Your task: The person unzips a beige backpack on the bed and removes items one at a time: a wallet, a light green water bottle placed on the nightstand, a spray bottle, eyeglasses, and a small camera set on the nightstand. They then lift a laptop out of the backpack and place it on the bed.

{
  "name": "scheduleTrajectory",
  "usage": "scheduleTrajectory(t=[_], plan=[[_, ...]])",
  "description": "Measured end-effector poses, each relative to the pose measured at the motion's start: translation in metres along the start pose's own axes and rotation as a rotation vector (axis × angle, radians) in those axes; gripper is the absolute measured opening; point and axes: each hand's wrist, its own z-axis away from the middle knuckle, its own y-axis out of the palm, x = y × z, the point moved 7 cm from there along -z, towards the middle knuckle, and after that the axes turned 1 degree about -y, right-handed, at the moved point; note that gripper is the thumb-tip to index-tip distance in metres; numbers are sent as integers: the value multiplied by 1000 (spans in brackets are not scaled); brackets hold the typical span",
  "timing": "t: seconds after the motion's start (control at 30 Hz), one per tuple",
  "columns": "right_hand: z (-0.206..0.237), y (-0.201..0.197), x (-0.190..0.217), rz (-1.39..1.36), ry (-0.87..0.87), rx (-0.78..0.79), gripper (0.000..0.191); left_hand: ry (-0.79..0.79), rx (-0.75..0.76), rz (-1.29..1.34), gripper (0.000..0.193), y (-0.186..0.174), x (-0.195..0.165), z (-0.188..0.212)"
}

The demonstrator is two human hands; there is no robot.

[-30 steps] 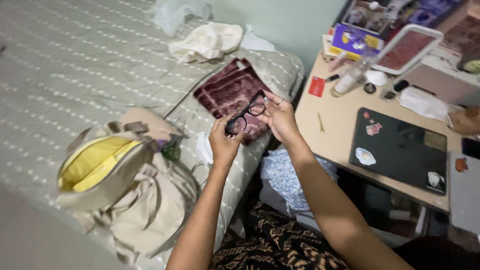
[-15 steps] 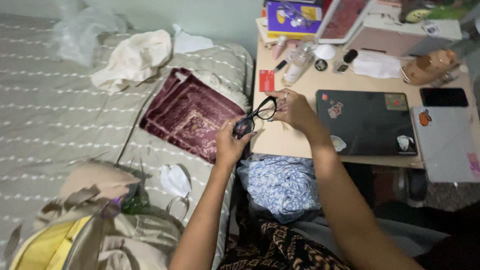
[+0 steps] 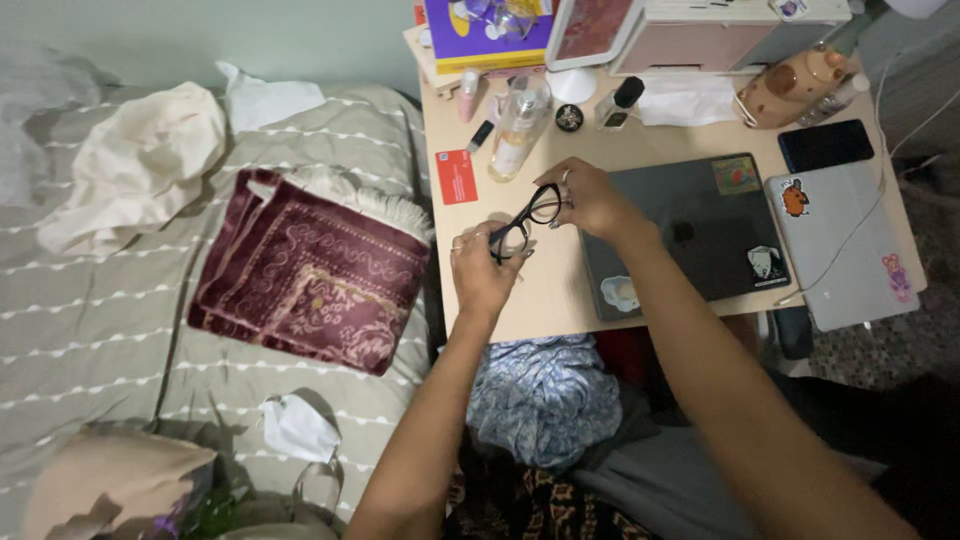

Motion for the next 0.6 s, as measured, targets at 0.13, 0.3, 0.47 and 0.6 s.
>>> scheduleTrajectory(t=[0.13, 0.3, 0.47, 0.6], plan=[[-14, 7, -43, 301, 81, 47, 69, -3, -58, -94, 52, 25, 4, -4], [-13, 19, -65, 415, -6, 22, 66, -99, -26, -193, 55, 47, 18, -8], [-12, 27, -70, 453, -50, -72, 65, -105, -24, -250, 62, 54, 20, -9], [-11, 29, -74, 443, -16, -53, 72, -80, -23, -235, 62, 56, 16, -10]])
